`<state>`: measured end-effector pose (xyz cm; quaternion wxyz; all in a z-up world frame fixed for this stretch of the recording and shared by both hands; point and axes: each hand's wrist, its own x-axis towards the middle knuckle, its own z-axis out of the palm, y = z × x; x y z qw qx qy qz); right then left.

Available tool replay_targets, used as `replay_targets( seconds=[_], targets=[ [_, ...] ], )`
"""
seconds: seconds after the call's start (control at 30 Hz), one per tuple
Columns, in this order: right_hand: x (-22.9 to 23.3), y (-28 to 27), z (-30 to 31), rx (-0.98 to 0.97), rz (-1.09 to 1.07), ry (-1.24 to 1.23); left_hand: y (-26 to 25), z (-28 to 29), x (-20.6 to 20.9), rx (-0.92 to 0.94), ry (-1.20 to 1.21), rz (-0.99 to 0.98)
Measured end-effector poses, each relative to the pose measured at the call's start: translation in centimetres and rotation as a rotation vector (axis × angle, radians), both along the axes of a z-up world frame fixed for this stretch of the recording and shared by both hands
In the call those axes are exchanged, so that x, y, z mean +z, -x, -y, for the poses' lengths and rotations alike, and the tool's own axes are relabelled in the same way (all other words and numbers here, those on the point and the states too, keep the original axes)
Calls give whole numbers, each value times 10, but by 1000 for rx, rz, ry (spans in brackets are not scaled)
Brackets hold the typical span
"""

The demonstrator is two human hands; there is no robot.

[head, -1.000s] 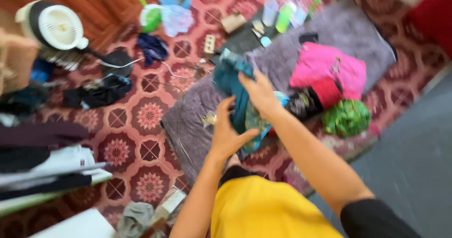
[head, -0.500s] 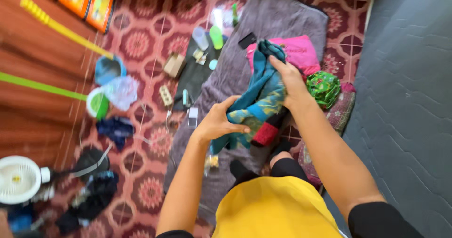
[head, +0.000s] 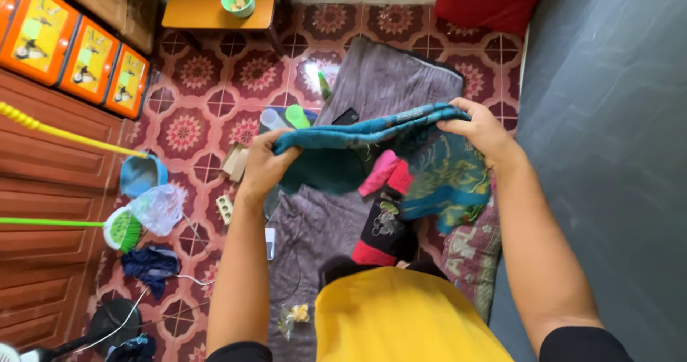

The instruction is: The person folds a towel on a table, opens a window and hooks its latch, ties up the curtain beside the window, and places the folded towel onto the windowsill.

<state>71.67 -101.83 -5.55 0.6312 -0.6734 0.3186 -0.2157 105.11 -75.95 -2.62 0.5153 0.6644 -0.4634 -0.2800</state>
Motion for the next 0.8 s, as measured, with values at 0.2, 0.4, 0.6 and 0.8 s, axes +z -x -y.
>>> replay_targets(
  seconds=[0.2, 0.4, 0.6, 0.8],
  targets=[
    [8, -27, 87, -60, -485, 360, -18, 99, 34, 63, 99, 204],
    [40, -123, 120, 110, -198, 671, -61, 203, 52, -84, 212, 197],
    [52, -281, 182, 397, -48, 510, -126, 319, 42, -349, 105, 597],
    [61, -397, 265, 542, -160, 507, -255, 399, 62, -402, 59, 684]
  ],
)
